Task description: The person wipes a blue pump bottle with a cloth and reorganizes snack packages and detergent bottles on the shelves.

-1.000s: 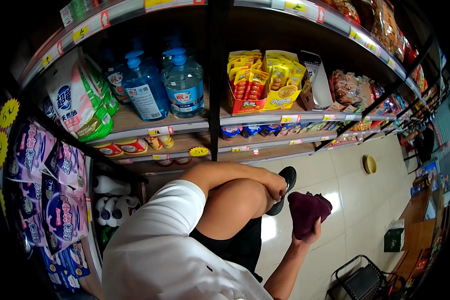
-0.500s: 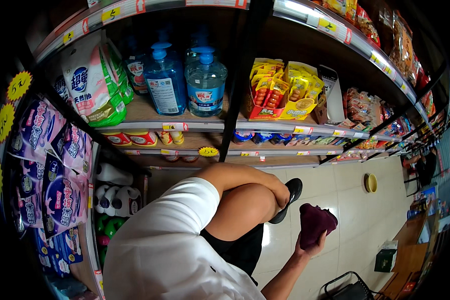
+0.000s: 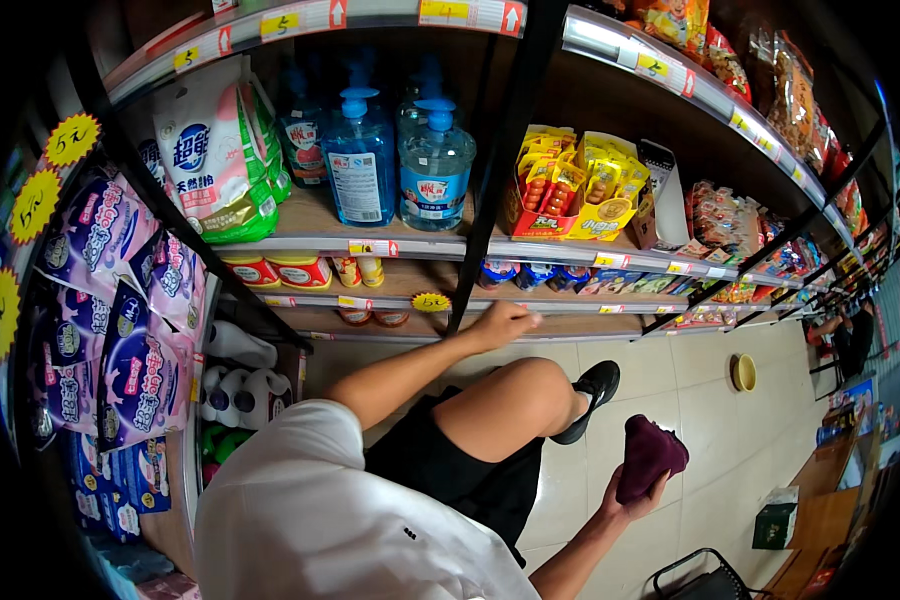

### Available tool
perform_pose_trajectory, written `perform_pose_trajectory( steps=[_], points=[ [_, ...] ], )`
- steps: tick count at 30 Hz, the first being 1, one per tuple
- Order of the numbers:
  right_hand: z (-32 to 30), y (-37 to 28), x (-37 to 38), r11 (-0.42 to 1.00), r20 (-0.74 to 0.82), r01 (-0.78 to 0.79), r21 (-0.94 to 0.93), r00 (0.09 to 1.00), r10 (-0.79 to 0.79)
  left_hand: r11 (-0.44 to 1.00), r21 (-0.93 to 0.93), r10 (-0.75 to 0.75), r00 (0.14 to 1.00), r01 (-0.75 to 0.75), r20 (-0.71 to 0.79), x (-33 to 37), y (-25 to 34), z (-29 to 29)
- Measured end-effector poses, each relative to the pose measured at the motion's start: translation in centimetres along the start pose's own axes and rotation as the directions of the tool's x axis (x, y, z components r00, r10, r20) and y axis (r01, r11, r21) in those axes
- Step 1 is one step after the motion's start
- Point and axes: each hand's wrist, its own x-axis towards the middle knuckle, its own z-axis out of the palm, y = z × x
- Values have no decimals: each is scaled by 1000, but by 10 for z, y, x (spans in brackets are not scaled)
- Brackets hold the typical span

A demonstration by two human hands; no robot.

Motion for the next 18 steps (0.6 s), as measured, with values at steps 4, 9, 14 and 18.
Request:
perform_pose_trajectory(
  steps=[4,9,14,18],
  points=[
    [21,9,-6,998,19,3,-60,1000,-1,986,96,158,949,-137,-273,-33,90,-74],
    [71,46,4,985,184,-103,-136,975,128,856,473,479,666,-209,-573,-26,138,-151],
    [87,120,32,898,283,-393,-196,855,436,834,491,544,519,-250,-660,28,176,-190],
    [113,185,37,834,310,-503,-226,775,551,834,523,291,668,173,-685,50,206,-193]
  ],
)
